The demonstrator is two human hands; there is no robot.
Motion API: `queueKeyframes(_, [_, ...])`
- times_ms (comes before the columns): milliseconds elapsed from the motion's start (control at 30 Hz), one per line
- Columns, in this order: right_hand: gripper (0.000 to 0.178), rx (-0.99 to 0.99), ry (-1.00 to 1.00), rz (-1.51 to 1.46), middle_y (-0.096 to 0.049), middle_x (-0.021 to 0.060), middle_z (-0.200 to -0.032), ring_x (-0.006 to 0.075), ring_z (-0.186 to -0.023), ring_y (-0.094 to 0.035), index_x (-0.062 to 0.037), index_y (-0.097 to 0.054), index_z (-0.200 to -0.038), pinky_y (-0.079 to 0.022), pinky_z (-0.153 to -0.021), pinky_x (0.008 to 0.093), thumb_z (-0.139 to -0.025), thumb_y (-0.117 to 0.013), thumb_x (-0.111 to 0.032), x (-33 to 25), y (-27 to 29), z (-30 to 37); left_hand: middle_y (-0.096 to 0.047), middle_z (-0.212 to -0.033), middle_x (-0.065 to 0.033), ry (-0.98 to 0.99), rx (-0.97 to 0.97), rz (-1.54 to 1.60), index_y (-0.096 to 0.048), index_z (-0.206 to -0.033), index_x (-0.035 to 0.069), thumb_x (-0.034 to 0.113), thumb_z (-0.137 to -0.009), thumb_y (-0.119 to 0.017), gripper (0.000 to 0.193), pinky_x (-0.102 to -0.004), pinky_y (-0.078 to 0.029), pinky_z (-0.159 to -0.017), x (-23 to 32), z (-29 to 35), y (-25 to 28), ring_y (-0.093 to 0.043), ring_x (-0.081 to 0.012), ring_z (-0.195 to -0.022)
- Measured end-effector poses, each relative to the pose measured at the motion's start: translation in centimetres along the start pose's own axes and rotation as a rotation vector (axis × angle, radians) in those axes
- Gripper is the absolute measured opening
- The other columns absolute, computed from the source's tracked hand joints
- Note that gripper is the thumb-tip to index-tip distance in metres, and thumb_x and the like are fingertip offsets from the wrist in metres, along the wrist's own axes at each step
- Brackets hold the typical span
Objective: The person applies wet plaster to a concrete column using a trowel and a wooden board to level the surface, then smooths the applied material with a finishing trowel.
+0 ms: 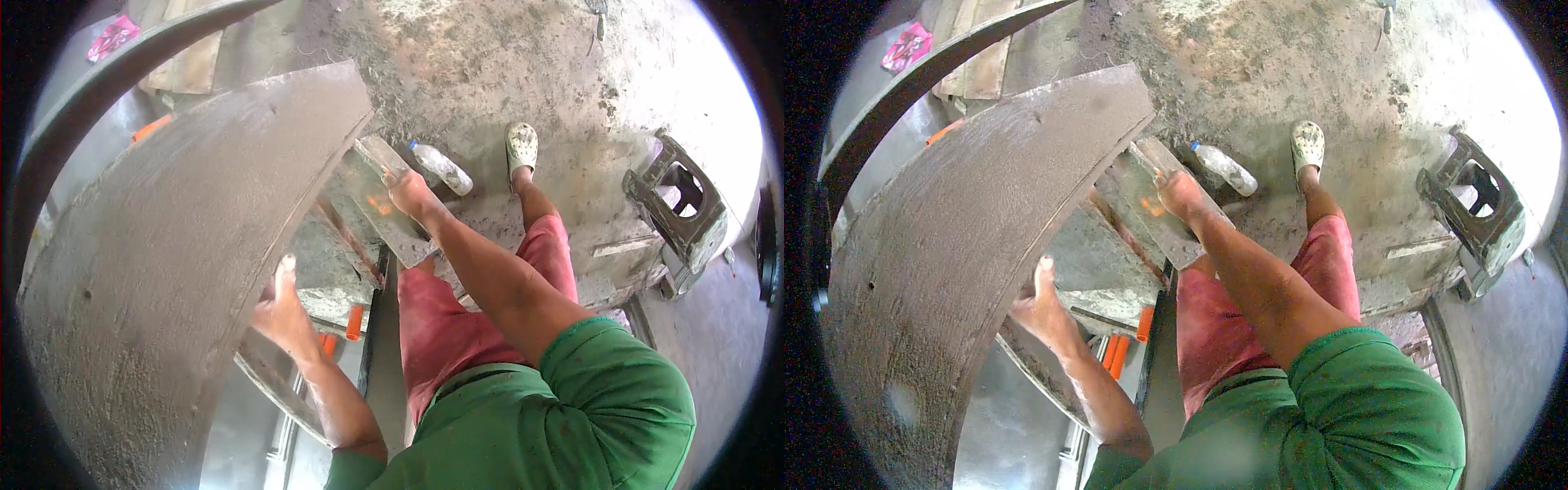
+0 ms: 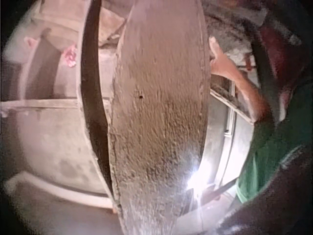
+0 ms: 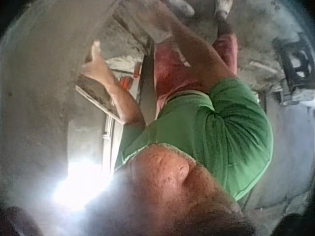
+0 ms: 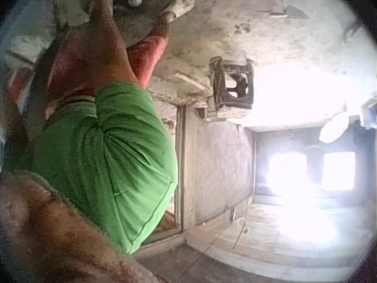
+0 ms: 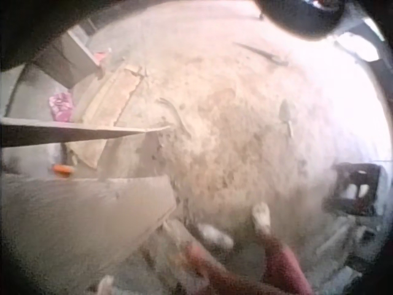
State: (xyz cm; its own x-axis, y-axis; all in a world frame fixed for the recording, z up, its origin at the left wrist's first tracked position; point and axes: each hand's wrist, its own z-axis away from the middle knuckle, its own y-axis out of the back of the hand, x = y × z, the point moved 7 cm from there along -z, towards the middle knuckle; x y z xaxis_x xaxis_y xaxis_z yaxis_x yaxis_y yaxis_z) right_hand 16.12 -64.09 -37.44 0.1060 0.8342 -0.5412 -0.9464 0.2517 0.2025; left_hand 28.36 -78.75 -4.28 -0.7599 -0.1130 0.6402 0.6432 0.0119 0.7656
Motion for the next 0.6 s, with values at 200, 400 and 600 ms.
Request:
queueKeyframes(200, [0.043,-0.013,-0.078,-0.027,-0.064,0.0292,-0.093,0.0427,-0.094,-0.062,0.0059,-0.064,-0.092,-0.048,-0.081,0.0474,-0.088,-0.056,-0.036,0.4,0.0,0.1,-0.061,-0.116,-0.0159,0.158,-0.024,-0.022,-0.059,-0.114,-0.010,0.004,-0.079,-0.075,0.041,-0.0341,-0.046,-0.090,1.2,0.3,-3.9,-0.058,-0.0226,-0.100])
queueKeyframes(400, [0.042,-0.081,-0.043,0.061,-0.064,0.0277,-0.091,0.0417,-0.091,-0.063,0.0029,-0.066,-0.094,-0.049,-0.079,0.0470,-0.088,-0.056,-0.037,-0.2,0.6,0.2,-0.062,-0.114,-0.0162,0.167,-0.037,-0.097,-0.060,-0.112,-0.009,0.005,-0.078,-0.076,0.040,-0.0348,-0.047,-0.089,0.0,0.0,-3.8,-0.059,-0.0232,-0.100])
queueKeyframes(600, [0.039,-0.181,-0.097,-0.038,-0.066,0.0246,-0.089,0.0372,-0.084,-0.064,0.0029,-0.065,-0.099,-0.049,-0.075,0.0439,-0.091,-0.052,-0.033,4.1,0.5,1.4,-0.062,-0.112,-0.0181,0.011,-0.033,-0.100,-0.059,-0.110,-0.013,0.011,-0.079,-0.076,0.043,-0.0359,-0.047,-0.088,-1.2,-0.5,-3.8,-0.059,-0.0251,-0.097])
